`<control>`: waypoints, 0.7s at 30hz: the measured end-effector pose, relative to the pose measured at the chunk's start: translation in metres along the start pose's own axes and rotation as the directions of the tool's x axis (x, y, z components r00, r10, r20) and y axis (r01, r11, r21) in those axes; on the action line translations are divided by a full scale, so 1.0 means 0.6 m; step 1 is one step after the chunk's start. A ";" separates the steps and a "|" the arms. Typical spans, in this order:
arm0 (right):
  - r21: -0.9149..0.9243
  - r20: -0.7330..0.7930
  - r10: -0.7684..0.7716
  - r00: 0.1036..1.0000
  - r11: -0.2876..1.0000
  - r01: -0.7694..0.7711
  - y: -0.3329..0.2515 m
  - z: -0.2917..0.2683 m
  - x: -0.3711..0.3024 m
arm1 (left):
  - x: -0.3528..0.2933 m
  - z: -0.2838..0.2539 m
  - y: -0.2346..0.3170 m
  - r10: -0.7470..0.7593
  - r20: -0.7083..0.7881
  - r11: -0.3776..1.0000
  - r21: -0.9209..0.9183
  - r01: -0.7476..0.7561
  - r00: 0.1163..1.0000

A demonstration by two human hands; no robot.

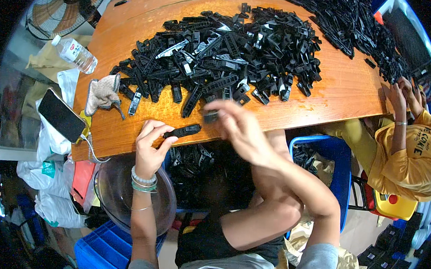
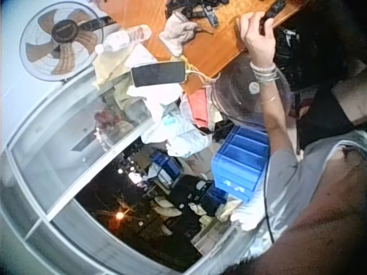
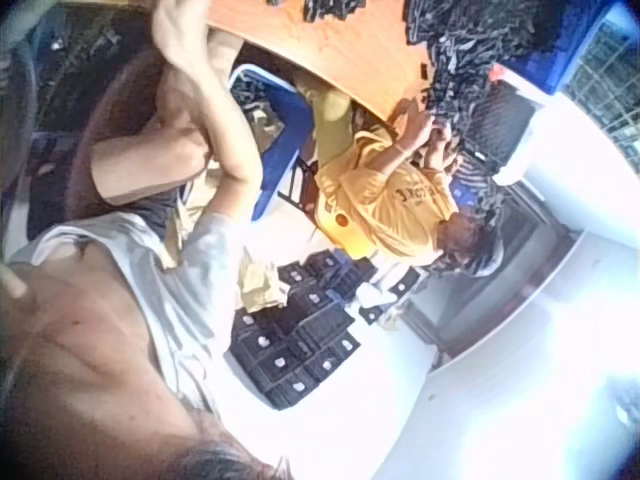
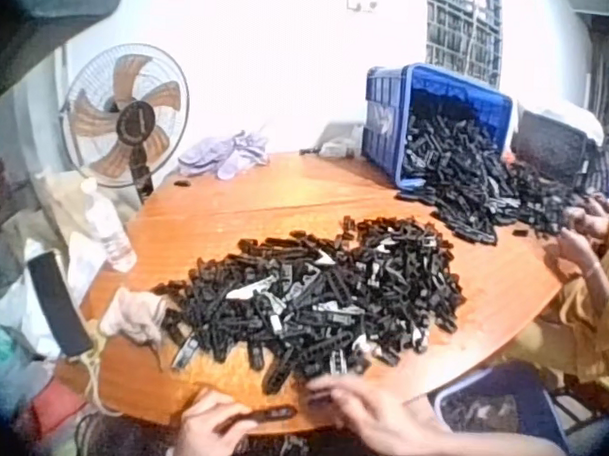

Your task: The person assembles black plastic parts together by hand, dumps more plastic parts from a blue container onto the table, and joins additional plastic pieces together.

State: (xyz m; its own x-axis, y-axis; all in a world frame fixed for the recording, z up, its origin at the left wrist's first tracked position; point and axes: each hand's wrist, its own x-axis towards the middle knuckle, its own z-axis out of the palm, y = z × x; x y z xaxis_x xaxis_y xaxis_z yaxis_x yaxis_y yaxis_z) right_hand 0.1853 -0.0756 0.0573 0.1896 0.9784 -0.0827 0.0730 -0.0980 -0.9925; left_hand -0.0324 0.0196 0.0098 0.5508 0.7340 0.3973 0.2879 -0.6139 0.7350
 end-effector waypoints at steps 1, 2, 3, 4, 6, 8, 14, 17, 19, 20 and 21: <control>-0.004 0.069 0.098 0.993 0.995 -0.098 0.010 0.007 0.004 | 0.002 0.002 0.001 0.012 0.002 1.000 -0.017 -0.012 1.000; 0.026 0.109 0.087 0.990 0.996 -0.090 0.019 0.016 0.008 | 0.003 0.005 0.000 0.017 0.004 0.999 -0.030 -0.017 1.000; 0.056 0.148 0.074 0.986 0.995 -0.083 0.023 0.024 0.010 | 0.005 0.006 0.001 0.019 0.004 0.999 -0.033 -0.019 1.000; -0.001 0.178 0.050 0.983 0.999 -0.051 0.024 0.031 0.011 | 0.006 0.006 0.001 0.028 0.011 0.999 -0.025 -0.027 1.000; -0.086 0.252 -0.017 0.968 0.995 0.040 0.030 0.037 0.014 | 0.006 0.003 0.002 0.034 0.024 0.999 -0.019 -0.034 0.999; -0.025 0.233 0.023 0.972 1.000 -0.018 0.038 0.038 0.016 | 0.005 0.004 -0.004 0.051 0.023 0.999 -0.016 -0.051 0.998; 0.173 0.179 0.154 0.972 0.967 -0.185 0.053 0.030 0.024 | 0.005 0.001 -0.002 0.049 0.031 0.999 -0.013 -0.049 0.998; -0.127 0.073 0.100 0.992 0.988 -0.090 0.045 0.023 0.020 | 0.006 0.001 -0.002 0.047 0.032 0.999 -0.010 -0.047 0.998; -0.473 0.101 -0.186 0.977 0.855 0.212 0.046 0.011 0.024 | 0.007 0.000 -0.002 0.028 0.042 0.999 -0.028 -0.027 0.999; -0.477 0.114 -0.198 0.974 0.849 0.229 0.047 0.008 0.024 | 0.008 0.000 -0.002 0.024 0.042 0.999 -0.027 -0.023 0.999; -0.475 0.116 -0.196 0.974 0.850 0.228 0.047 0.008 0.027 | 0.009 0.002 -0.001 0.044 0.045 0.999 -0.014 -0.043 0.998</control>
State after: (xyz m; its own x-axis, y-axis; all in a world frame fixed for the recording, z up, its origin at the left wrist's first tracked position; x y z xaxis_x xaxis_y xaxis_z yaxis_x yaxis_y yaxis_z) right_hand 0.1856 -0.0615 0.0277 0.0565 0.9930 0.1037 0.5702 0.0531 -0.8198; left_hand -0.0289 0.0236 0.0110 0.5974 0.6928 0.4039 0.2531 -0.6408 0.7248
